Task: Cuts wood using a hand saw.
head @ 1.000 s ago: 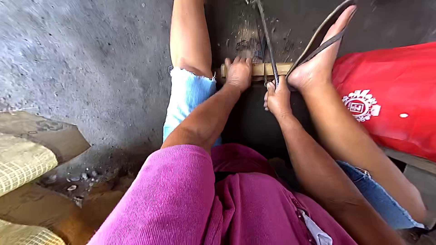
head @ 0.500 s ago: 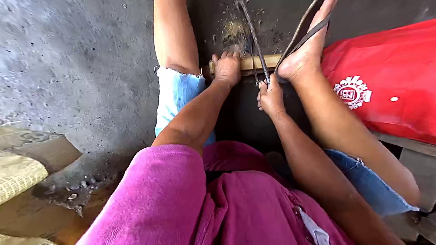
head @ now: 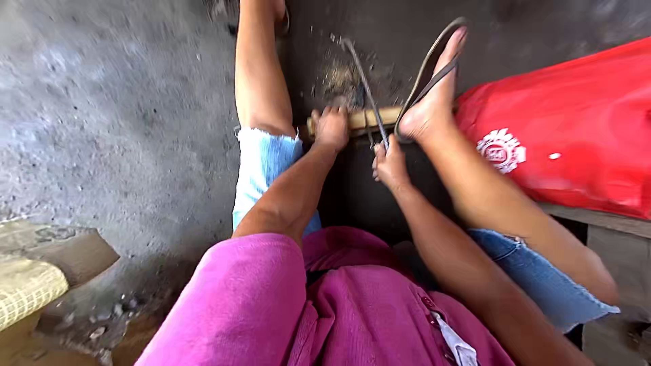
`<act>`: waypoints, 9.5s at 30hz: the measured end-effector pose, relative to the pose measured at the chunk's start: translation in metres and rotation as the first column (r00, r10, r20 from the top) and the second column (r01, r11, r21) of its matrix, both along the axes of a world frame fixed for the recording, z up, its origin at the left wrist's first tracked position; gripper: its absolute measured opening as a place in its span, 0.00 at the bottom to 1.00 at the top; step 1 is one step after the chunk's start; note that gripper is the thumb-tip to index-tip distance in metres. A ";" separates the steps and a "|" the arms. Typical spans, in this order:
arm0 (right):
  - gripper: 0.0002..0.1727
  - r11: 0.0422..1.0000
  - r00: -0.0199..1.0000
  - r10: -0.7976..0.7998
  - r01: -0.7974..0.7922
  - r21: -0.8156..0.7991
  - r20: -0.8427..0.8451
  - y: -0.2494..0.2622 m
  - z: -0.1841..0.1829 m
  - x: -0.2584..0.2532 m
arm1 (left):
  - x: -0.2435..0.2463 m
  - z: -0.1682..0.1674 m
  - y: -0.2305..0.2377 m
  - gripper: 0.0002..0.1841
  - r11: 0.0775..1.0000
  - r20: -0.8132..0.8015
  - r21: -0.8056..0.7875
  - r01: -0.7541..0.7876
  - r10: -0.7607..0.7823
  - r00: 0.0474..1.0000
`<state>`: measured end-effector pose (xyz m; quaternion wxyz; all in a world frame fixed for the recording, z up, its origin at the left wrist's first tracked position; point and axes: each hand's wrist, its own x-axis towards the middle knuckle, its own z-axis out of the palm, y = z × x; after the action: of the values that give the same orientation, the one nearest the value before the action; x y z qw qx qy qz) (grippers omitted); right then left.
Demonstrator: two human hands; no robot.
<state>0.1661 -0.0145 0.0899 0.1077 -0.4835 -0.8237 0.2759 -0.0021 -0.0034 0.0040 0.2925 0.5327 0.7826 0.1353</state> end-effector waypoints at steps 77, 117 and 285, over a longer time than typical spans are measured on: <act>0.17 0.987 0.899 -0.140 0.096 -0.125 -0.414 0.005 0.026 0.059 | -0.049 0.127 -0.048 0.18 0.913 -0.050 -0.362 -0.187 0.181 0.982; 0.26 0.931 0.916 -0.345 0.306 -0.201 -0.205 0.079 0.121 0.019 | -0.018 0.048 -0.082 0.24 0.878 0.893 -0.230 -0.421 0.362 0.268; 0.32 0.555 0.614 -0.668 0.036 -0.831 -0.420 -0.025 0.015 0.014 | 0.056 0.065 -0.086 0.51 0.999 0.892 -0.010 -0.037 0.025 0.452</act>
<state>0.1798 -0.0396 0.1050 0.2578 -0.5071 -0.3928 0.7226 0.0543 -0.0894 0.0690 0.6532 0.3704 0.5227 0.4036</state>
